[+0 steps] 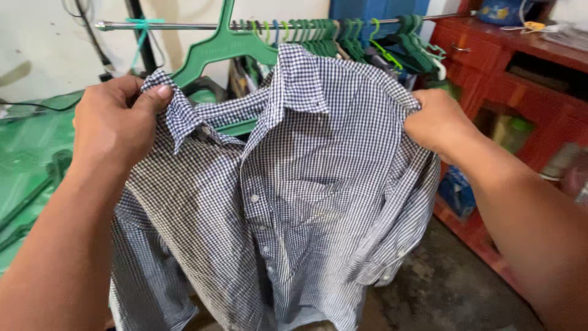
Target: The person places a checkered shirt on a hanger, buttons the collar, and hangs it on a clothing rack. Then the person picks up a black shirt, places it on a hanger, and hangs it on the rack.
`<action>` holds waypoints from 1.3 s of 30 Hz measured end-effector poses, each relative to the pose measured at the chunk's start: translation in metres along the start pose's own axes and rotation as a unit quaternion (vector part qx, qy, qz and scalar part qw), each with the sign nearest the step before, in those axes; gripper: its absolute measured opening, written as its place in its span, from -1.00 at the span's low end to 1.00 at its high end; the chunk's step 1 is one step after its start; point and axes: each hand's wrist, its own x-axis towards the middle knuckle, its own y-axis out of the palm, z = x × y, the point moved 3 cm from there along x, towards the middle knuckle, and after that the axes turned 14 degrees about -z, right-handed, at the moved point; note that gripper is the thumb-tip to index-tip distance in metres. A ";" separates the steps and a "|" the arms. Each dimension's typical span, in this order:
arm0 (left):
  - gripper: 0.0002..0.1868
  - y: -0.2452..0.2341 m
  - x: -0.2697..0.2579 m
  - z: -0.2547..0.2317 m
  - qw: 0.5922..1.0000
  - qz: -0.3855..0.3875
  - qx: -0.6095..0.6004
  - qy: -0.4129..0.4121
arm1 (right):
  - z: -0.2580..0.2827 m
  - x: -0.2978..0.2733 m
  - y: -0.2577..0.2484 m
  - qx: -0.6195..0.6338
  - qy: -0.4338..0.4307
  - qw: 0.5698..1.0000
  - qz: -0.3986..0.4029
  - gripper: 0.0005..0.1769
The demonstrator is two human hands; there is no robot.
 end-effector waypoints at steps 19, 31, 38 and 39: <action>-0.59 0.092 -0.026 -0.075 0.992 0.074 0.018 0.101 | 0.008 0.044 -0.016 0.066 -0.222 0.973 0.015 -0.45; -0.61 0.186 0.007 -0.113 0.989 0.132 -0.047 0.053 | -0.006 0.116 -0.008 -0.044 -0.160 0.986 0.034 -0.54; -0.57 0.225 0.021 -0.122 0.984 0.156 -0.047 0.075 | -0.022 0.140 -0.003 -0.032 -0.155 0.987 0.012 -0.56; -0.57 0.230 0.023 -0.124 0.983 0.160 -0.048 0.073 | -0.025 0.143 -0.002 -0.016 -0.164 0.986 0.008 -0.57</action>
